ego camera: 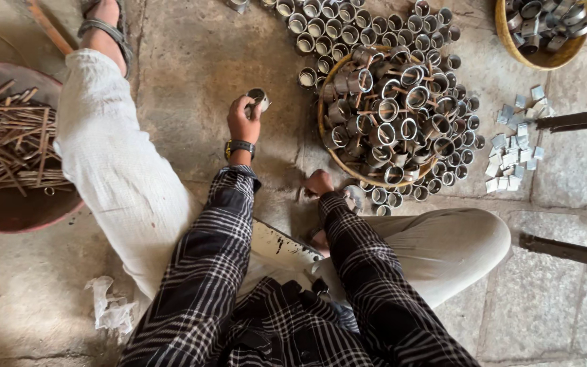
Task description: The person sits on the floor and repeatedly picks up small metal cups and thin metal rods. They insert the rods into the cups and place the assembled units into a large woven basket. The person handles the parts one at a time, maintaining a steady rhythm throughout the clip.
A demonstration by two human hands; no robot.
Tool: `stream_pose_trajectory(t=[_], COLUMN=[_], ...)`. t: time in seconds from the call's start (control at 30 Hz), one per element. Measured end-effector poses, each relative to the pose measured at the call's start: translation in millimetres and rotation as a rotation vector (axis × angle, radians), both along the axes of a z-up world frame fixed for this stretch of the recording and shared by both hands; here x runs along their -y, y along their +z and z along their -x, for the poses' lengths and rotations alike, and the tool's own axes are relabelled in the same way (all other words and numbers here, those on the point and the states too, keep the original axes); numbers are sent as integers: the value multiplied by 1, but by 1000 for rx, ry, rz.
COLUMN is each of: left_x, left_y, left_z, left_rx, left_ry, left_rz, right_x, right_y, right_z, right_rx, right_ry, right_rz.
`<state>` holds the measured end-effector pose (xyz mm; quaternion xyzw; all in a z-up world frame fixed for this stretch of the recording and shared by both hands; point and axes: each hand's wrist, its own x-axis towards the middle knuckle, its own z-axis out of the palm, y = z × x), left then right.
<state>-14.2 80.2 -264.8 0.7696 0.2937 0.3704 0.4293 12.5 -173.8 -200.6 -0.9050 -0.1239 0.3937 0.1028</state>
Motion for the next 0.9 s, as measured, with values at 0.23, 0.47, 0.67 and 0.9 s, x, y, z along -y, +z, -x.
stream_pose_trajectory(t=[0.23, 0.47, 0.67, 0.9], left_x=[9, 12, 15, 26], left_y=[22, 47, 115, 139], left_z=[2, -20, -15, -23], left_rx=[198, 376, 360, 330], left_ry=[-35, -443, -551, -573], left_rz=[312, 934, 1031, 1267], right_x=[-10, -33, -33, -8], right_y=[-3, 82, 241, 267], right_z=[-7, -74, -77, -57], right_rx=[-215, -523, -361, -497], right_ry=[68, 44, -94, -638], right_rz=[94, -323, -726, -1307])
